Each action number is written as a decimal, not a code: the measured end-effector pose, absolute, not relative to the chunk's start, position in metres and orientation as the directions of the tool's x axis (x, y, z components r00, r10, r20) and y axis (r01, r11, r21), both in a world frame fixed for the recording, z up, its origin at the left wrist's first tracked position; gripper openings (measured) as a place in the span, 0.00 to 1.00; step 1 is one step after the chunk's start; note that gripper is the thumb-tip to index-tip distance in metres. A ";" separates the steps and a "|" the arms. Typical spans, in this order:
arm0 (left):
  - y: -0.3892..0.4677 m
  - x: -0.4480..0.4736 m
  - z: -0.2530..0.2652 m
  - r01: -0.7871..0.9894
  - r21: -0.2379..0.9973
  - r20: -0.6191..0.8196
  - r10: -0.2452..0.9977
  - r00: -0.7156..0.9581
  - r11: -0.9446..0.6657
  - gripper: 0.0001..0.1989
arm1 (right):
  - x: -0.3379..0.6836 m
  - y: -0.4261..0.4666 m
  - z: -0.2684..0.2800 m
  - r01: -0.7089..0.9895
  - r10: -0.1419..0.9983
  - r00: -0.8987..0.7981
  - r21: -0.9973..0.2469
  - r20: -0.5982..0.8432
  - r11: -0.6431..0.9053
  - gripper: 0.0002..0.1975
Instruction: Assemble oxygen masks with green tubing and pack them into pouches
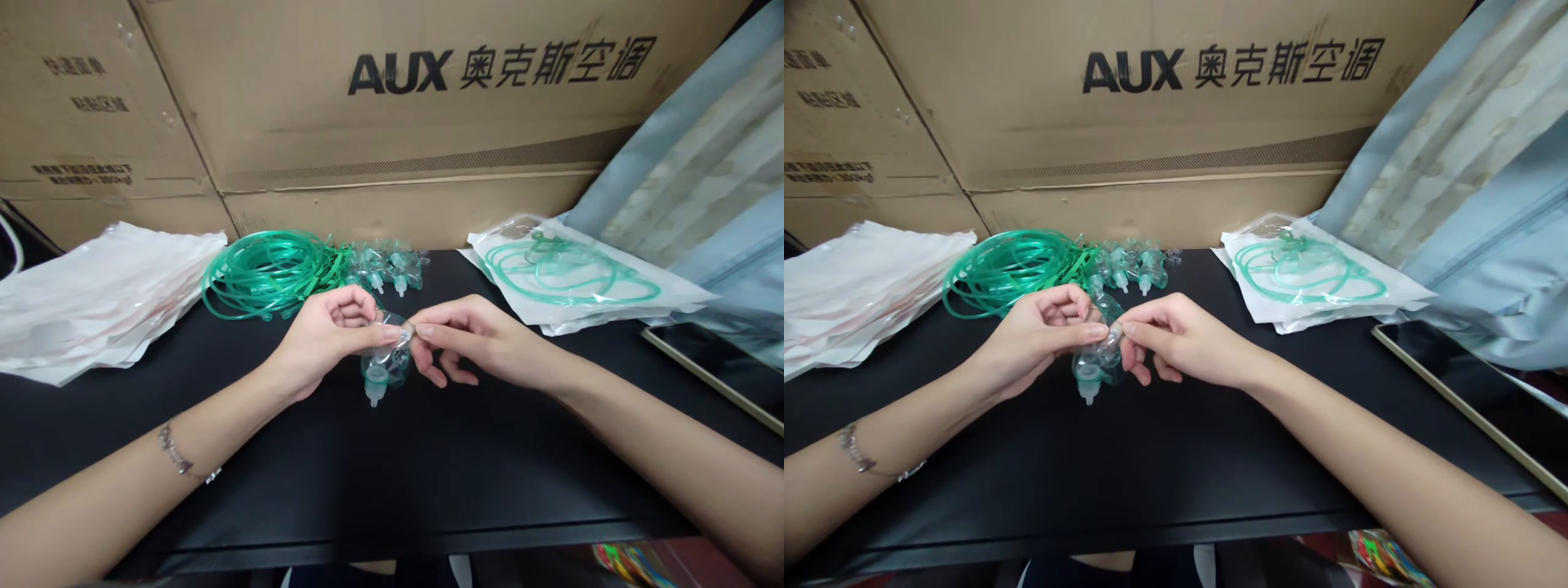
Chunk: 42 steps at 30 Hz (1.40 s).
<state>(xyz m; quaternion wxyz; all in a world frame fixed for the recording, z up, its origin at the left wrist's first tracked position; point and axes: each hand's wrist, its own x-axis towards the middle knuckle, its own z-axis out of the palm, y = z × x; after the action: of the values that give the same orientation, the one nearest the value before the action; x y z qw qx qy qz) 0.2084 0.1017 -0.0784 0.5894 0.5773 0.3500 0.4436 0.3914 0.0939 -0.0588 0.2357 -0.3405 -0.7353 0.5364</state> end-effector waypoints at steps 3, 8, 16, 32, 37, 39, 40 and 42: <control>0.101 0.209 -0.078 -0.112 0.992 0.088 0.926 0.366 -0.050 0.13 | 0.392 0.095 -0.061 0.256 0.745 -0.667 -0.947 -0.029 0.193 0.14; 0.100 0.207 -0.074 -0.014 0.987 0.154 0.919 0.363 -0.160 0.14 | 0.388 0.094 -0.062 0.256 0.758 -0.653 -0.946 -0.016 0.200 0.13; 0.099 0.207 -0.071 0.038 0.978 0.176 0.915 0.363 -0.204 0.16 | 0.384 0.092 -0.062 0.238 0.773 -0.632 -0.937 0.048 0.254 0.08; 0.097 0.202 -0.059 0.128 0.982 0.083 0.920 0.383 -0.142 0.08 | 0.381 0.094 -0.061 0.285 0.839 -0.543 -0.938 0.013 0.199 0.05; 0.097 0.203 -0.067 -0.035 0.999 -0.014 0.914 0.406 0.031 0.10 | 0.382 0.092 -0.060 0.270 0.850 -0.527 -0.949 -0.003 0.164 0.06; 0.096 0.203 -0.068 -0.077 0.993 -0.049 0.900 0.433 0.091 0.10 | 0.383 0.092 -0.060 0.263 0.845 -0.535 -0.949 0.004 0.171 0.06; 0.096 0.203 -0.067 -0.089 0.988 -0.071 0.891 0.448 0.123 0.10 | 0.383 0.092 -0.060 0.255 0.841 -0.541 -0.952 0.006 0.171 0.06; 0.096 0.203 -0.066 -0.085 0.982 -0.112 0.879 0.464 0.170 0.09 | 0.384 0.092 -0.061 0.234 0.837 -0.547 -0.956 0.018 0.174 0.07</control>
<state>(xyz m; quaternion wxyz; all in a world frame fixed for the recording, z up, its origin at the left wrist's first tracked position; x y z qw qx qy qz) 0.2027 0.0961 -0.0657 0.6686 0.5340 0.3714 0.3604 0.3838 0.0924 -0.0608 0.2896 -0.3775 -0.7094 0.5200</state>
